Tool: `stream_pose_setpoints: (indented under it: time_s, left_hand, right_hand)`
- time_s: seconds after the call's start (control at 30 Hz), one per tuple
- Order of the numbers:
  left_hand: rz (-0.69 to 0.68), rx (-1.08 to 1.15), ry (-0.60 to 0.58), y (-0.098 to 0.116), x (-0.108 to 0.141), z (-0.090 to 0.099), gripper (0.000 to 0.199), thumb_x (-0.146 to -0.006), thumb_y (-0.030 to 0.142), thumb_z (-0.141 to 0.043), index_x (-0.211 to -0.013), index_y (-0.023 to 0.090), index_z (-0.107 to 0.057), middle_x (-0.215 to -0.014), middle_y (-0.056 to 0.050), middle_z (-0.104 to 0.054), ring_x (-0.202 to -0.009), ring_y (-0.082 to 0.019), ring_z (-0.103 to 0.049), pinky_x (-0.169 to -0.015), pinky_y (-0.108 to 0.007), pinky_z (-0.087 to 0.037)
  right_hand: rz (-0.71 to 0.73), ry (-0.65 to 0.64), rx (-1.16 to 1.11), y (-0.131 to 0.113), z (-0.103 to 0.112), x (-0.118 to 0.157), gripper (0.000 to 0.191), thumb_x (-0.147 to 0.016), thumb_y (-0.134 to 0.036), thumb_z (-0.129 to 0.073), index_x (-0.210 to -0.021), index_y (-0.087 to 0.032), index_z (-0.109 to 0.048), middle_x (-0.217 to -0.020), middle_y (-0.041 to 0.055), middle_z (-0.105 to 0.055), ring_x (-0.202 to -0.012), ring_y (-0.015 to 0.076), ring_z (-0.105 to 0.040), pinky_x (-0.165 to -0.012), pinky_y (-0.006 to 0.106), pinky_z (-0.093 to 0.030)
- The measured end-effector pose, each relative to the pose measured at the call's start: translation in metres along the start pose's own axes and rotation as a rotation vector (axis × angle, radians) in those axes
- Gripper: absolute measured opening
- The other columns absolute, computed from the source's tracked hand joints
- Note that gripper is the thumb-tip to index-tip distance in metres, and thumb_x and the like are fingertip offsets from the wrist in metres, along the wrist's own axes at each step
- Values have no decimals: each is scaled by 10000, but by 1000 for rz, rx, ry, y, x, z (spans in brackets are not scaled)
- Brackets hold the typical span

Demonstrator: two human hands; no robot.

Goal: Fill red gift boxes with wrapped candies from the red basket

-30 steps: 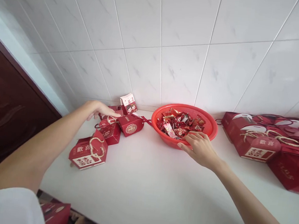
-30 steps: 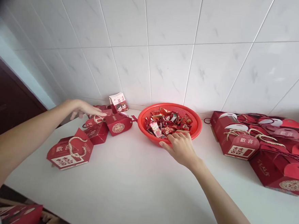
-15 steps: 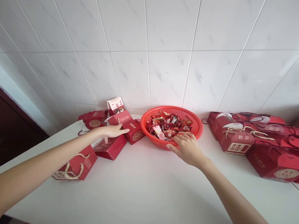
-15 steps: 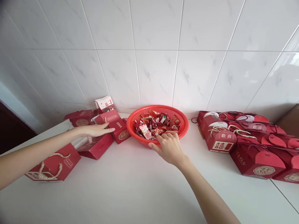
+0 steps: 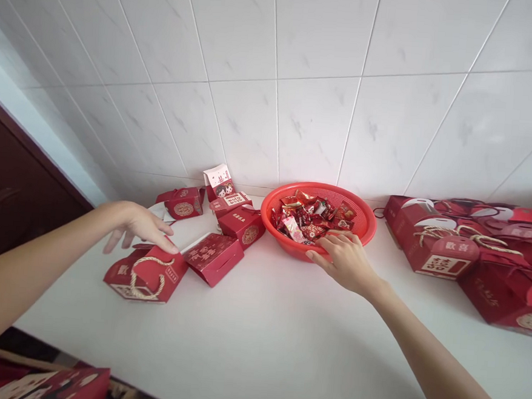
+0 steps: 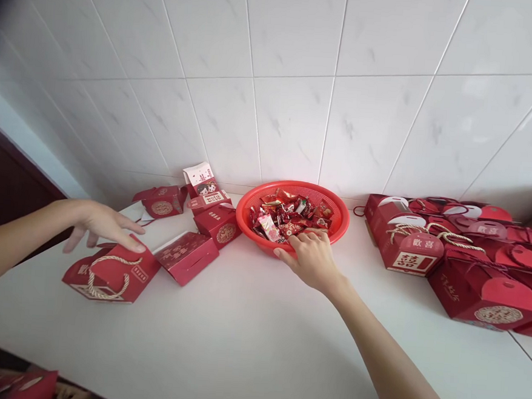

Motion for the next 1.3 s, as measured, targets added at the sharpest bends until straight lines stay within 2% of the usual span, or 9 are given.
stream_pose_setpoints:
  time_s: [0.1, 0.2, 0.33, 0.47, 0.63, 0.8, 1.03, 1.17, 1.3]
  left_hand:
    - [154, 29, -374, -7, 23, -48, 743, -337, 607, -916, -935, 189, -778, -834, -130, -766, -708, -360, -711, -459, -433, -573]
    - [121, 7, -414, 4, 30, -55, 477, -431, 421, -896, -809, 178, -738, -727, -90, -744, -671, -330, -711, -421, -349, -549]
    - [36, -75, -385, 29, 44, -39, 348, -441, 354, -826, -694, 201, -643, -655, -39, -714, -636, -298, -687, -395, -268, -477]
    - [-362, -293, -262, 110, 97, -21, 377, -470, 403, -837, -758, 217, -680, -703, -6, -678, -702, -237, -631, -467, -198, -351]
    - [-727, -520, -233, 207, 171, -57, 331, -620, 348, -756, -895, 217, -625, -914, -11, -656, -684, -191, -593, -471, -232, -308]
    - [-965, -469, -99, 268, 174, -87, 463, -725, 239, -681, -1170, 177, -568, -1159, -85, -613, -869, -238, -654, -564, -269, -396]
    - [-1033, -245, -157, 271, 146, -87, 813, -672, 629, -778, -1313, 210, -508, -1341, -103, -532, -1074, -288, -618, -742, -289, -486]
    - [-1092, -119, -219, 262, 142, -83, 496, -854, 610, -641, -1167, 226, -624, -1239, -62, -610, -1082, -253, -611, -830, -291, -466]
    - [-1159, -48, -176, 266, 143, -87, 272, -967, 441, -553, -1055, 217, -682, -1099, -50, -644, -985, -225, -635, -814, -296, -452]
  right_hand:
    - [-3, -3, -1, -1, 2, 0, 399, -1012, -497, -446, -838, -206, -658, -890, 102, -748, -997, 295, -681, -920, 415, -410]
    - [-15, -17, -10, -3, 2, 0, 394, -1014, -484, -451, -832, -199, -654, -913, 108, -749, -1005, 289, -681, -929, 423, -421]
    - [-49, -43, -58, 1, 0, 0, 349, -1005, -474, -482, -924, -192, -673, -980, 113, -748, -1055, 297, -670, -975, 462, -427]
    - [-38, 69, -305, 4, 15, 1, 362, -970, -497, -544, -1187, -224, -640, -1191, 122, -708, -1152, 299, -637, -994, 478, -460]
    - [89, 80, -853, -20, 36, 6, 438, -913, -494, -643, -1257, -227, -590, -1220, 104, -688, -1055, 253, -677, -917, 409, -547]
    - [91, 3, -1072, -25, 42, 9, 311, -962, -377, -551, -1233, -233, -603, -1237, 79, -687, -1014, 220, -694, -869, 379, -572]
    - [40, 75, -924, 0, 56, 8, 303, -904, -336, -631, -1187, -227, -620, -1209, 78, -684, -876, 189, -693, -779, 353, -568]
    - [144, 114, -849, -17, 71, 10, 126, -899, -258, -634, -1007, -208, -676, -1043, 64, -704, -910, 194, -665, -796, 339, -552]
    - [233, 2, -702, -37, 73, 16, 123, -890, -131, -589, -891, -203, -688, -865, 36, -679, -787, 162, -614, -709, 299, -510]
Point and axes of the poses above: each hand's wrist, its own x-axis away from the middle knuckle, its own z-axis out of the back of the hand, y = z × x, the point moved 10 cm from there along -x, towards the middle knuckle
